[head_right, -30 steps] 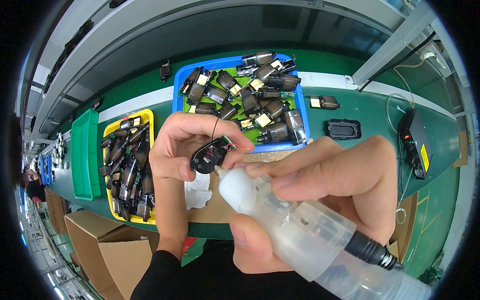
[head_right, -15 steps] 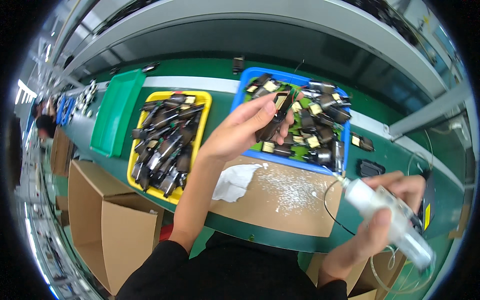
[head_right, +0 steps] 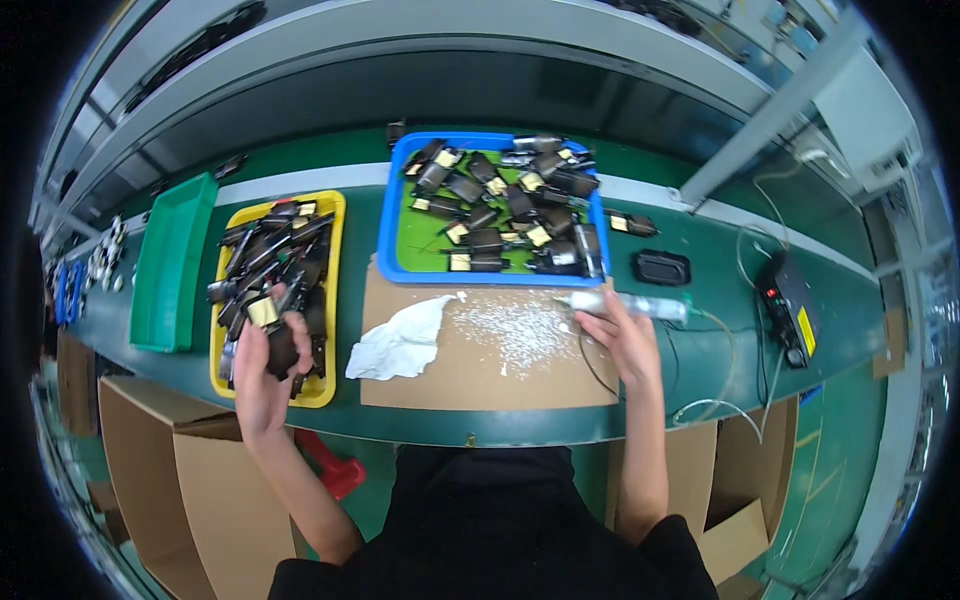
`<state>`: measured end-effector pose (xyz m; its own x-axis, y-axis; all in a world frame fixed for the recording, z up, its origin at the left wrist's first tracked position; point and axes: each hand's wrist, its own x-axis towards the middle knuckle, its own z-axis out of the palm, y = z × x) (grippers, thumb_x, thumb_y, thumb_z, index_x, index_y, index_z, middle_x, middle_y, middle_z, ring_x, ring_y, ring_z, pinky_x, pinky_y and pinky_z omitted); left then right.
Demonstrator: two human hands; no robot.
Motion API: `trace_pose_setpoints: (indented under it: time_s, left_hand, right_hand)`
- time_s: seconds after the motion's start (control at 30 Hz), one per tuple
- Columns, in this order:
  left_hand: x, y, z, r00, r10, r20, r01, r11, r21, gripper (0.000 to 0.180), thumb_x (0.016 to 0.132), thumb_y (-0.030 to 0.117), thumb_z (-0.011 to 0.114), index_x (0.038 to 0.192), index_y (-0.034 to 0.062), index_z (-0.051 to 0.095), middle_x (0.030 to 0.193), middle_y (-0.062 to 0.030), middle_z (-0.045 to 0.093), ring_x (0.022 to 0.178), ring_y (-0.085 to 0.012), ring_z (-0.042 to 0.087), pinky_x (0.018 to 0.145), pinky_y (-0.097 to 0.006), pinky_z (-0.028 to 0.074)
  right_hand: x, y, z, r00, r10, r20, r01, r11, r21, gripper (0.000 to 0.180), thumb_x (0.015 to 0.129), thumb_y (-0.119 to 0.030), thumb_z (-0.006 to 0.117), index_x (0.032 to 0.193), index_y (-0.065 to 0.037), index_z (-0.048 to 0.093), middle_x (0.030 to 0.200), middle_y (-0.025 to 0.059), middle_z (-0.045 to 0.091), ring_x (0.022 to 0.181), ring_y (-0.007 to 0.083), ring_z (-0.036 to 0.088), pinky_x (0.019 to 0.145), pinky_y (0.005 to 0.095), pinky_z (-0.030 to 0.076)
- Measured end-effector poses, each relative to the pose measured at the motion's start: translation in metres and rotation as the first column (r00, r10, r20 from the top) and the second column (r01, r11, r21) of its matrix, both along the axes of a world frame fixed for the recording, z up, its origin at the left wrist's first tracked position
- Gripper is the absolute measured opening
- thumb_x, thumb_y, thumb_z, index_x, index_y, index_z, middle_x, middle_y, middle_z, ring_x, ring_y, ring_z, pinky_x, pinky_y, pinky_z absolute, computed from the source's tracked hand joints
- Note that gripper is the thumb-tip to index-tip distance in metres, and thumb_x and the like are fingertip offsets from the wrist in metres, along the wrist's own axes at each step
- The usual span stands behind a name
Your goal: The person repeatedly picks up small black electronic components from a blue tray and applies a clear liquid from a syringe-like dispenser into the open end of each component. After dispensing, the person places the treated component into a yellow tray. The process is repeated for multiple units in a continuous assembly line fashion.
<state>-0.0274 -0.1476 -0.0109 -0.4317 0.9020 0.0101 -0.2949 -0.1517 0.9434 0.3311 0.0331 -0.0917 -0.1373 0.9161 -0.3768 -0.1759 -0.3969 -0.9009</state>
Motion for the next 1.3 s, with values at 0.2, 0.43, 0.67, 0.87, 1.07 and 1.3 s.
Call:
trace_pose_setpoints:
  time_s: [0.2,0.43,0.67,0.87,1.07,1.3]
  left_hand:
    - [-0.002,-0.022,0.001,1.000,0.027,0.015,-0.028,0.999,0.034,0.057,0.091,0.030,0.050,0.132,-0.0026,0.029,0.093,-0.0107,0.054,0.072,-0.0134,0.054,0.057,-0.023,0.043]
    - [-0.044,-0.050,0.011,0.979,0.195,-0.062,-0.199,0.978,-0.064,0.045,0.086,0.007,0.056,0.124,-0.0036,0.035,0.100,-0.0110,0.053,0.078,-0.0155,0.058,0.065,-0.026,0.048]
    - [-0.144,-0.056,0.022,0.743,0.343,-0.575,-0.495,0.859,-0.127,0.029,0.090,0.013,0.053,0.112,-0.0034,0.045,0.096,-0.0071,0.063,0.087,-0.0098,0.053,0.084,-0.026,0.042]
    - [-0.212,-0.041,-0.038,0.765,0.338,-0.548,-0.522,0.824,-0.220,0.027,0.089,0.020,0.055,0.106,-0.0007,0.049,0.097,-0.0073,0.064,0.084,-0.0082,0.050,0.080,-0.024,0.039]
    - [-0.213,-0.033,-0.063,0.881,0.416,-0.223,-0.450,0.884,-0.129,0.041,0.090,0.022,0.053,0.119,-0.0037,0.041,0.109,-0.0092,0.062,0.103,-0.0122,0.048,0.098,-0.028,0.029]
    - [-0.209,-0.032,-0.066,0.879,0.452,-0.153,-0.466,0.881,-0.076,0.042,0.090,0.019,0.053,0.122,-0.0041,0.038,0.109,-0.0106,0.062,0.104,-0.0132,0.049,0.098,-0.028,0.030]
  right_hand:
    - [0.001,0.001,-0.008,0.844,-0.099,0.527,0.042,0.992,0.119,0.051,0.083,-0.043,0.061,0.076,0.007,0.058,0.058,0.0120,0.059,0.044,0.0138,0.058,0.038,0.0225,0.045]
    - [0.000,-0.008,0.004,0.686,-0.130,0.715,0.017,0.986,0.163,0.054,0.086,-0.043,0.056,0.058,0.003,0.055,0.047,0.0049,0.050,0.037,0.0093,0.048,0.033,0.0219,0.034]
    - [-0.080,-0.028,0.076,0.651,0.366,0.665,-0.455,0.890,-0.045,0.040,0.089,-0.031,0.054,0.066,0.002,0.059,0.053,0.0057,0.057,0.039,0.0092,0.051,0.035,0.0208,0.037]
    - [-0.238,-0.045,0.055,0.540,0.780,0.318,-0.821,0.571,-0.008,0.026,0.089,-0.021,0.055,0.091,0.005,0.057,0.068,0.0078,0.062,0.050,0.0108,0.057,0.044,0.0208,0.044]
    - [-0.300,-0.049,0.014,0.381,0.859,0.342,-0.899,0.430,-0.079,0.022,0.090,-0.016,0.051,0.090,0.006,0.047,0.068,0.0126,0.061,0.056,0.0174,0.063,0.047,0.0267,0.051]
    - [-0.300,-0.064,-0.015,0.507,0.844,0.173,-0.862,0.499,0.090,0.026,0.083,-0.006,0.057,0.100,0.003,0.039,0.081,0.0112,0.058,0.068,0.0164,0.063,0.056,0.0269,0.053]
